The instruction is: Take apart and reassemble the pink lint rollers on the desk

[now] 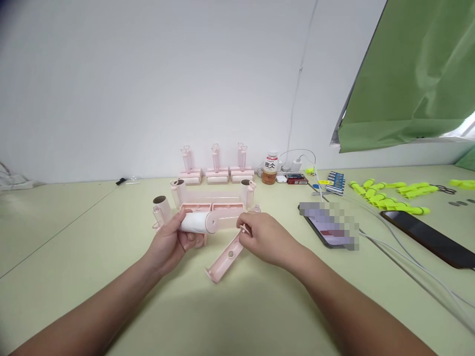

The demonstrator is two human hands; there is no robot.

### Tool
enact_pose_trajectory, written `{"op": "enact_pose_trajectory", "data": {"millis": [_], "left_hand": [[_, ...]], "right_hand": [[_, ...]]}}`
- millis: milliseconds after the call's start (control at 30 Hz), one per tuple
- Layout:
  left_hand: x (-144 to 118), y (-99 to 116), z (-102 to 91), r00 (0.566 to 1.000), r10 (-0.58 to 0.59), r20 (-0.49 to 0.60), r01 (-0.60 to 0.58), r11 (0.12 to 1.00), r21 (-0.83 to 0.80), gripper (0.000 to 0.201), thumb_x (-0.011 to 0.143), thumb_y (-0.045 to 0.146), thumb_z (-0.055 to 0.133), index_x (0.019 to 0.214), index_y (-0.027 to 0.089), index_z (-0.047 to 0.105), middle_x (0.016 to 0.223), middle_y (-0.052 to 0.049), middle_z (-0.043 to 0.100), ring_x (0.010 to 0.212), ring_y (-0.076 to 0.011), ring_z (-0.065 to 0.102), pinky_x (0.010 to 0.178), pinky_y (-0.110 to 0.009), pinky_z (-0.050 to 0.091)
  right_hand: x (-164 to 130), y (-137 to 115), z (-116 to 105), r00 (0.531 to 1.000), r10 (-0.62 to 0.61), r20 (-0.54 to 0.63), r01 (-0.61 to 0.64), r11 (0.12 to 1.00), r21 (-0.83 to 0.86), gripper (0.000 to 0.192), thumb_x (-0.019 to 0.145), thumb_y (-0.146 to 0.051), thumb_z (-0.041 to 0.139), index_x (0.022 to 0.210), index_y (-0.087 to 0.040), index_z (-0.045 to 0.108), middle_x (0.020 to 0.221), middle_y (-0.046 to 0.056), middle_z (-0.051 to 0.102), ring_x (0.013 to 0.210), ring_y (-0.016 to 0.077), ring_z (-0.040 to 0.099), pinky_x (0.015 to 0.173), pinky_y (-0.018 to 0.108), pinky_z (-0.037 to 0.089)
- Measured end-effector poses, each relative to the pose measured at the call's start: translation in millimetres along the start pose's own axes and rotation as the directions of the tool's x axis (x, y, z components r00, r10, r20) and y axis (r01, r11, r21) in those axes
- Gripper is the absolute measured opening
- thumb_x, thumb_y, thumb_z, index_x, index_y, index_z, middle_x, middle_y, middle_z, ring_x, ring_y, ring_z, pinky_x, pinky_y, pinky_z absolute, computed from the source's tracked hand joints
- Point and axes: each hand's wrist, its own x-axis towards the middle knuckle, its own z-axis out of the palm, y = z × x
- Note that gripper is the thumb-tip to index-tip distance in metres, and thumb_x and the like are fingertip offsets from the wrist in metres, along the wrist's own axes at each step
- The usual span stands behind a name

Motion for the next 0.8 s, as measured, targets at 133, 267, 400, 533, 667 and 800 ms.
{"op": "enact_pose_trajectory", "data": {"millis": [133, 267, 400, 533, 667, 800], "left_hand": [[0.5, -0.6, -1.9, 0.999, -0.007, 0.033, 0.006, 1.000, 0.019, 0.032, 0.083, 0.044, 0.063, 0.075, 0.016, 0.050, 0.043, 0.005, 0.048, 0.035, -0.0061, 0.039, 0.041, -0.020, 0.037], [1.5, -4.0, -4.9, 0.999, -0.033, 0.044, 0.032, 0.999, 0.026, 0.036, 0.076, 0.045, 0.071, 0.074, 0.017, 0.049, 0.047, 0.005, 0.048, 0.037, -0.0053, 0.039, 0.033, -0.014, 0.026], [0.6, -8.7, -6.6, 0.996, -0.076, 0.045, 0.074, 0.996, 0.056, 0.040, 0.073, 0.048, 0.073, 0.078, 0.017, 0.048, 0.056, 0.004, 0.052, 0.039, -0.0047, 0.041, 0.032, -0.014, 0.027], [-0.7, -9.4, -6.5, 0.993, -0.099, 0.062, 0.094, 0.993, 0.076, 0.043, 0.072, 0.051, 0.074, 0.080, 0.016, 0.048, 0.056, 0.005, 0.050, 0.037, -0.0038, 0.039, 0.031, -0.014, 0.026], [-1.6, -9.7, -6.3, 0.985, -0.138, 0.107, 0.128, 0.987, 0.096, 0.043, 0.072, 0.050, 0.074, 0.081, 0.016, 0.048, 0.060, 0.004, 0.053, 0.037, -0.0039, 0.040, 0.031, -0.015, 0.025], [-4.7, -11.7, -5.1, 0.967, -0.194, 0.163, 0.175, 0.976, 0.127, 0.042, 0.074, 0.050, 0.072, 0.083, 0.017, 0.047, 0.066, 0.001, 0.058, 0.038, -0.0039, 0.041, 0.032, -0.015, 0.025]], "right_hand": [[1.5, -2.9, -0.5, 0.997, 0.074, 0.019, -0.076, 0.936, 0.344, 0.012, 0.080, -0.028, 0.054, 0.072, -0.020, 0.058, 0.067, -0.002, 0.055, 0.056, 0.0116, 0.046, 0.051, 0.024, 0.034], [2.8, -4.4, 2.6, 0.968, 0.128, 0.214, -0.245, 0.642, 0.727, 0.016, 0.081, -0.034, 0.056, 0.075, -0.020, 0.054, 0.059, -0.006, 0.051, 0.040, 0.0055, 0.035, 0.037, 0.019, 0.024], [2.6, -4.5, 9.8, 0.929, -0.005, 0.371, -0.350, 0.316, 0.882, 0.025, 0.080, -0.041, 0.063, 0.079, -0.018, 0.054, 0.063, -0.004, 0.059, 0.033, 0.0019, 0.030, 0.030, 0.016, 0.014], [1.1, -3.6, 15.6, 0.908, -0.087, 0.410, -0.393, 0.167, 0.904, 0.031, 0.077, -0.044, 0.070, 0.079, -0.018, 0.054, 0.073, -0.001, 0.064, 0.034, 0.0010, 0.033, 0.027, 0.014, 0.018], [0.9, -2.2, 19.0, 0.903, -0.058, 0.425, -0.414, 0.149, 0.898, 0.035, 0.080, -0.047, 0.068, 0.077, -0.016, 0.055, 0.073, 0.000, 0.061, 0.036, 0.0006, 0.032, 0.027, 0.013, 0.017], [1.7, -2.5, 21.0, 0.895, -0.042, 0.444, -0.439, 0.094, 0.894, 0.039, 0.082, -0.055, 0.064, 0.078, -0.018, 0.052, 0.068, -0.002, 0.057, 0.036, 0.0001, 0.025, 0.029, 0.011, 0.012]]}}
